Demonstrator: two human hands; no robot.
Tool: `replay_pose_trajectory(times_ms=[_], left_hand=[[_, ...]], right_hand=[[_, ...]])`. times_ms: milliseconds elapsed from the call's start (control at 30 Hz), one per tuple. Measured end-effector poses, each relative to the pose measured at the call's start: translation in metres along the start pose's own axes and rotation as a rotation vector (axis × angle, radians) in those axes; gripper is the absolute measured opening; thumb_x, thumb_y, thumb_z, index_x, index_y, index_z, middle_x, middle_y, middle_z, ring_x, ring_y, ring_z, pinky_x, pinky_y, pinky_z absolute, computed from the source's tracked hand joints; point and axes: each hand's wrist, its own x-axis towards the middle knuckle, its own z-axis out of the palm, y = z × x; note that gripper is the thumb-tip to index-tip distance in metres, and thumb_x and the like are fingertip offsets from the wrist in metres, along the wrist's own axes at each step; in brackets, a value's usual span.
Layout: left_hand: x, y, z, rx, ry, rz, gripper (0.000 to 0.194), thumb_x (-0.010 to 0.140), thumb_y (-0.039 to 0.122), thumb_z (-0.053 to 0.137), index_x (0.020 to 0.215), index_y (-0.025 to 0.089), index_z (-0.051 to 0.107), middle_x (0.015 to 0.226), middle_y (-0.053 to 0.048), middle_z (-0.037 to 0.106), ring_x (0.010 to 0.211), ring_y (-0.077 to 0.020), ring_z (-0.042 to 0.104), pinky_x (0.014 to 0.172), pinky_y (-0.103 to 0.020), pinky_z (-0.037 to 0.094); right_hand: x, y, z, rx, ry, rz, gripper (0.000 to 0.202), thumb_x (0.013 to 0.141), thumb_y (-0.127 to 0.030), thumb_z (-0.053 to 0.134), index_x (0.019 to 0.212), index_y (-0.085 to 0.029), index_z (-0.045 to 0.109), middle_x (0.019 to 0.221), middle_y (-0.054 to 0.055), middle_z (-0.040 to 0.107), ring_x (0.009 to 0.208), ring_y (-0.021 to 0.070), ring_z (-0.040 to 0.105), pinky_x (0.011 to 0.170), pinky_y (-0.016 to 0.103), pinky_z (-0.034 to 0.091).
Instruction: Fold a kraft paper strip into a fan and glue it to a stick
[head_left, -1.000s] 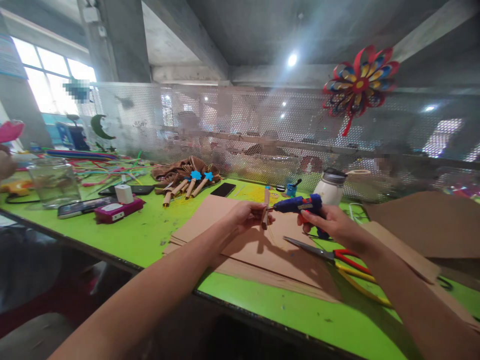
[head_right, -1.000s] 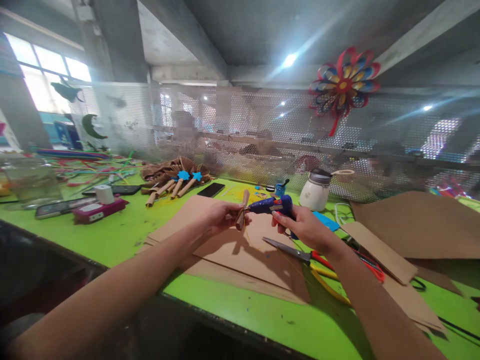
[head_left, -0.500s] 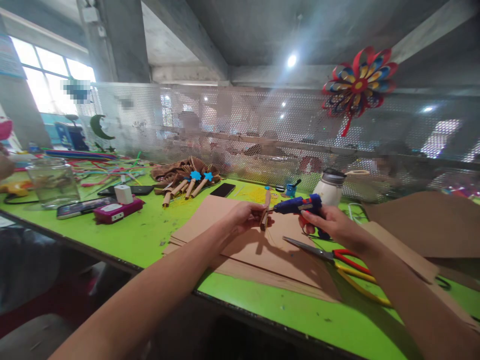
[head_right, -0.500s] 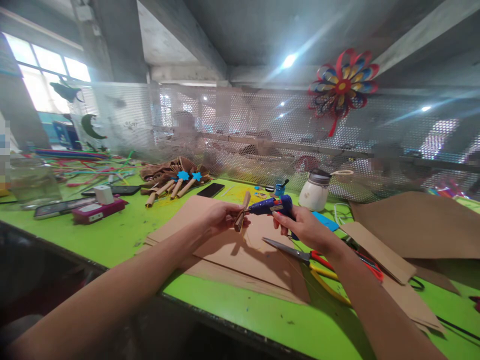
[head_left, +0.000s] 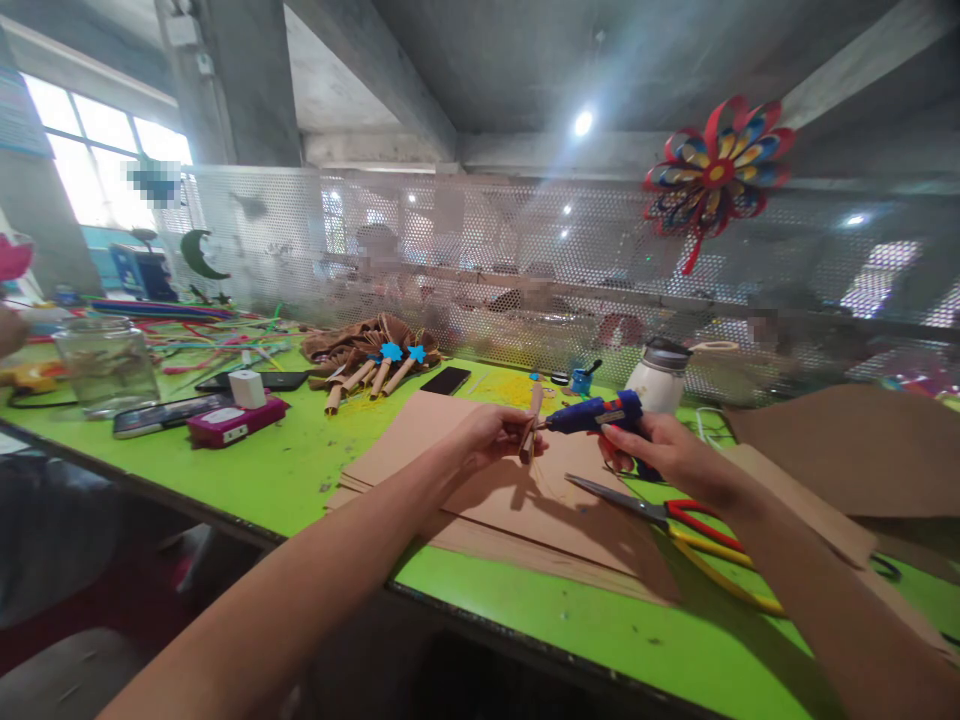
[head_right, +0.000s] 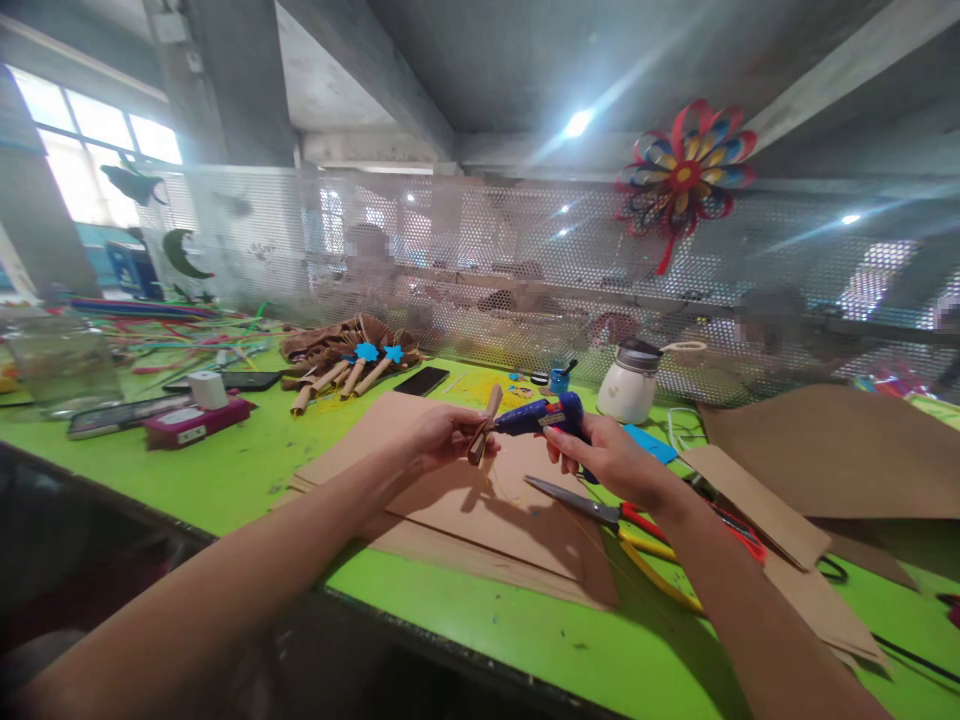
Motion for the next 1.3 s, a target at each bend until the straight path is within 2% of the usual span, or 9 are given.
replay_pose_trajectory(times_ms=[367, 767, 1300], left_hand=[[-0.0001, 0.0002, 0.001, 0.004, 0.0, 0.003, 0.018, 0.081, 0.013, 0.046, 0.077, 0.005, 0.062, 0.063, -0.011, 0.065, 0.06, -0.0179, 0.065, 0.065, -0.028, 0.05], [-0.0054, 0.0019, 0.0098, 0.034, 0.046, 0.001, 0.02, 0.081, 0.012, 0.045, 0.076, 0.004, 0.062, 0.061, -0.009, 0.065, 0.057, -0.0174, 0.064, 0.061, -0.027, 0.05], [-0.0027, -0.0001, 0.0064, 0.022, 0.029, -0.012, 0.019, 0.079, 0.012, 0.048, 0.077, 0.002, 0.064, 0.064, -0.011, 0.065, 0.058, -0.0191, 0.065, 0.061, -0.028, 0.051]], right_hand=[[-0.0011, -0.0024, 0.0003, 0.009, -0.023, 0.023, 0.036, 0.081, -0.05, 0.05, 0.069, -0.015, 0.055, 0.065, 0.004, 0.055, 0.057, 0.0118, 0.048, 0.053, 0.025, 0.038], [0.0013, 0.004, -0.0036, 0.027, 0.022, 0.017, 0.037, 0.08, -0.05, 0.051, 0.073, -0.015, 0.056, 0.066, 0.003, 0.054, 0.057, 0.0118, 0.047, 0.054, 0.026, 0.039], [0.0021, 0.0035, -0.0042, -0.038, 0.044, 0.009, 0.038, 0.082, -0.05, 0.049, 0.071, -0.014, 0.053, 0.063, 0.002, 0.051, 0.055, 0.0108, 0.046, 0.053, 0.025, 0.037]])
